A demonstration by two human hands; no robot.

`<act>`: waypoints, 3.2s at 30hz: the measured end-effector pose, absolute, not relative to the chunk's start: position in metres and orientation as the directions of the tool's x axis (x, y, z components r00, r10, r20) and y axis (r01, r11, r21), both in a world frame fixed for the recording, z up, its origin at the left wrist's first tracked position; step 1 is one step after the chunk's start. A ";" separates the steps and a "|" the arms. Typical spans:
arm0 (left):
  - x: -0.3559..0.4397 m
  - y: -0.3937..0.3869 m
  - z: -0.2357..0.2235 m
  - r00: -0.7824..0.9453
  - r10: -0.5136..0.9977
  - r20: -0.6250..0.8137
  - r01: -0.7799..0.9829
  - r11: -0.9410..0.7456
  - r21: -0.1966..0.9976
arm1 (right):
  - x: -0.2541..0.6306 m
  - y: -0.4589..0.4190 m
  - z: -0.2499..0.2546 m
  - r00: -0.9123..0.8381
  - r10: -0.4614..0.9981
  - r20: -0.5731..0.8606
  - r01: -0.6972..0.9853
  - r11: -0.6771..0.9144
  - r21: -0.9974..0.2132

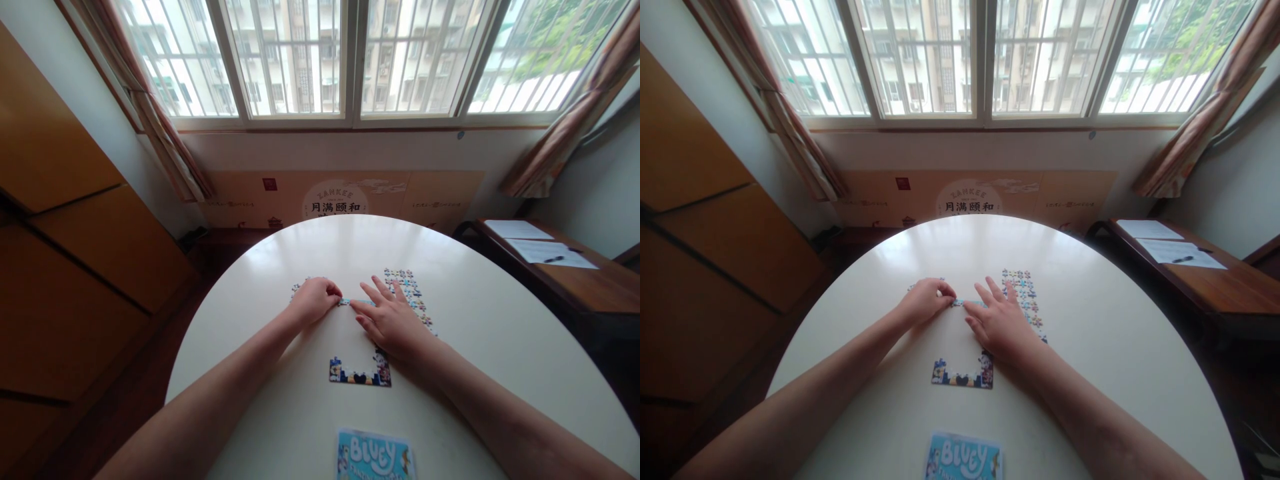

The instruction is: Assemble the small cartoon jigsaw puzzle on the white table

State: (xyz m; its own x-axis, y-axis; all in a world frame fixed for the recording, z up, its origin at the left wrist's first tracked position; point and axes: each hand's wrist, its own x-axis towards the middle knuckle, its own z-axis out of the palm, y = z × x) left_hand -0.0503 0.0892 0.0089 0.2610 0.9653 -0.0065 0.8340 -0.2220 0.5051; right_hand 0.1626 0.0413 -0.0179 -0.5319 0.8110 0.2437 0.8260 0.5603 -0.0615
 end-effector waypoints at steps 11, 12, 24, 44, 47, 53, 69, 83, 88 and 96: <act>-0.048 0.090 0.008 0.253 0.967 -0.020 0.855 -0.214 0.472 | 0.162 0.041 -0.018 -0.540 0.802 0.256 0.822 0.568 -0.047; -0.048 0.090 0.007 0.249 0.968 -0.018 0.857 -0.212 0.470 | 0.163 0.041 -0.017 -0.541 0.796 0.271 0.820 0.571 -0.041; -0.051 0.087 0.008 0.323 0.946 0.038 0.838 -0.304 0.453 | 0.213 0.049 -0.003 -0.339 0.789 0.513 0.906 0.420 -0.047; -0.139 0.101 0.055 0.027 0.960 0.280 0.971 -0.092 0.220 | 0.219 0.039 0.017 -0.393 0.665 0.635 0.825 0.561 -0.076; -0.140 0.097 0.058 0.057 0.997 0.058 0.983 -0.066 0.170 | 0.221 0.034 0.025 -0.416 0.674 0.611 0.761 0.625 -0.171; -0.129 0.086 0.059 0.287 0.941 -0.176 0.955 -0.268 0.124 | 0.218 0.028 0.031 -0.596 0.631 0.496 0.628 0.752 -0.203; -0.123 0.097 0.045 0.301 0.930 -0.212 0.953 -0.298 0.049 | 0.216 0.029 0.023 -0.678 0.638 0.366 0.604 0.767 -0.218; -0.109 0.089 0.047 0.371 0.896 -0.246 0.929 -0.353 0.115 | 0.212 0.027 0.020 -0.697 0.623 0.354 0.592 0.779 -0.205; -0.106 0.089 0.044 0.395 0.886 -0.243 0.919 -0.380 0.108 | 0.211 0.028 0.020 -0.699 0.622 0.353 0.590 0.781 -0.206; -0.122 0.086 0.055 0.377 0.886 -0.271 0.926 -0.353 0.133 | 0.208 0.028 0.017 -0.708 0.603 0.369 0.563 0.796 -0.221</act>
